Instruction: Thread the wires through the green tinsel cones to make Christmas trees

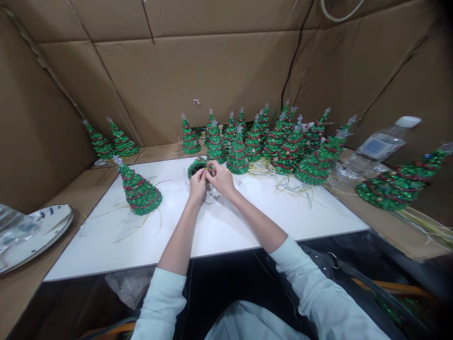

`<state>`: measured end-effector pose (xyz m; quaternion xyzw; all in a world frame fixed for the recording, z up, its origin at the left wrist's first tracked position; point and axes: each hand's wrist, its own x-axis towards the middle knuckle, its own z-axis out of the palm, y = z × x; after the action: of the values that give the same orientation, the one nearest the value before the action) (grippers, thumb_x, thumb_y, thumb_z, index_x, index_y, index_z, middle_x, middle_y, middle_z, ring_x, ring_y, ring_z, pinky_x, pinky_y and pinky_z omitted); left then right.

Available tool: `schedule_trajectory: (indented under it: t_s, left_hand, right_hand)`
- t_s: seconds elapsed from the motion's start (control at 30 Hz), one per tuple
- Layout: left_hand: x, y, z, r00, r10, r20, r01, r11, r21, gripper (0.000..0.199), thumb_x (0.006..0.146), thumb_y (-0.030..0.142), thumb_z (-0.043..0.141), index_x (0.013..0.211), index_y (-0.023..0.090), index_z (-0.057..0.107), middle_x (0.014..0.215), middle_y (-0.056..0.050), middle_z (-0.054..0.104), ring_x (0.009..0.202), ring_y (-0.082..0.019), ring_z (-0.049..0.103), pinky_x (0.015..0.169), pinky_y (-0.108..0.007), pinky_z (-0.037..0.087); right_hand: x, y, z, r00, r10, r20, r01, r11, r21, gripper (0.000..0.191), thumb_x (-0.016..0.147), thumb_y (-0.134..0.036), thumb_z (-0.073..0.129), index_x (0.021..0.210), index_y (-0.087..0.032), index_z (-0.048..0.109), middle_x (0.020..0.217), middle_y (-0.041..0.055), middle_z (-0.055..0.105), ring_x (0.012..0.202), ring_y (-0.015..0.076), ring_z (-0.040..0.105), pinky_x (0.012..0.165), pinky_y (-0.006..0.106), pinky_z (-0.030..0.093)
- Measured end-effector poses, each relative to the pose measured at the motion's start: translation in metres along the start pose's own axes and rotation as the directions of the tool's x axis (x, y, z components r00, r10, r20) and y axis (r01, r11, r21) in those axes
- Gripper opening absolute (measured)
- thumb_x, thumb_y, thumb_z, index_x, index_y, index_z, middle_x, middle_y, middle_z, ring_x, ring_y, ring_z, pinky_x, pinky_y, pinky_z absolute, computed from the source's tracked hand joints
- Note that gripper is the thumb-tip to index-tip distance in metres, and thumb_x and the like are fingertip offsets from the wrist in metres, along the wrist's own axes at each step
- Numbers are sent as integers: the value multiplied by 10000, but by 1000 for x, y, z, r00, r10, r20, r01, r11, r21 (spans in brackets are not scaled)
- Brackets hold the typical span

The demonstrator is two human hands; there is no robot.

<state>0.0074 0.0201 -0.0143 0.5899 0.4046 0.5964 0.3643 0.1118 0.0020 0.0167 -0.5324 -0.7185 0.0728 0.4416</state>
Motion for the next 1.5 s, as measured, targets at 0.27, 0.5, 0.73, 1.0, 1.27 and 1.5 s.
schedule_trajectory:
  t_s: [0.27, 0.5, 0.73, 1.0, 1.27, 1.5]
  left_hand:
    - [1, 0, 0, 1000, -2, 5, 2, 1000, 16, 194, 771, 280, 494, 824, 145, 623, 824, -51, 653, 800, -165, 577, 784, -276, 432]
    - [1, 1, 0, 1000, -15, -10, 15, 1000, 5, 175, 761, 264, 502, 803, 146, 625, 815, -47, 653, 793, -162, 577, 784, -272, 431]
    - [0, 4, 1, 1000, -9, 1, 9, 1000, 4, 178, 765, 253, 496, 816, 145, 628, 825, -50, 656, 800, -159, 578, 784, -265, 430]
    - [0, 1, 0, 1000, 4, 9, -4, 1000, 6, 176, 764, 251, 500, 821, 141, 625, 820, -50, 649, 787, -158, 575, 779, -267, 427]
    - [0, 3, 0, 1000, -4, 2, 4, 1000, 27, 176, 766, 268, 499, 797, 147, 623, 798, -42, 646, 776, -155, 566, 769, -260, 424]
    - [1, 0, 0, 1000, -10, -3, 10, 1000, 25, 194, 761, 290, 505, 817, 150, 626, 807, -44, 648, 782, -159, 564, 761, -261, 431]
  right_hand:
    - [-1, -1, -2, 1000, -4, 18, 3, 1000, 13, 236, 799, -293, 432, 993, -210, 539, 802, 12, 614, 705, 152, 542, 615, 236, 365]
    - [-2, -5, -5, 1000, 2, 17, -2, 1000, -5, 262, 806, -283, 419, 1037, -212, 520, 856, 19, 614, 741, 150, 552, 637, 239, 377]
    - [-2, -4, -3, 1000, 8, 9, -9, 1000, 9, 264, 800, -276, 425, 1027, -205, 539, 827, 15, 616, 728, 150, 547, 643, 237, 382]
    - [0, 0, 1, 998, 56, 12, -57, 992, 110, 250, 770, -275, 451, 986, -206, 557, 661, -27, 552, 666, 139, 519, 632, 222, 387]
    - [0, 0, 1, 999, 38, 17, -39, 993, 114, 239, 777, -269, 438, 973, -207, 559, 650, -29, 548, 662, 134, 521, 634, 218, 387]
    - [0, -2, -1, 999, 26, 36, -29, 997, 69, 233, 791, -271, 425, 969, -204, 559, 671, -22, 563, 676, 136, 531, 629, 221, 379]
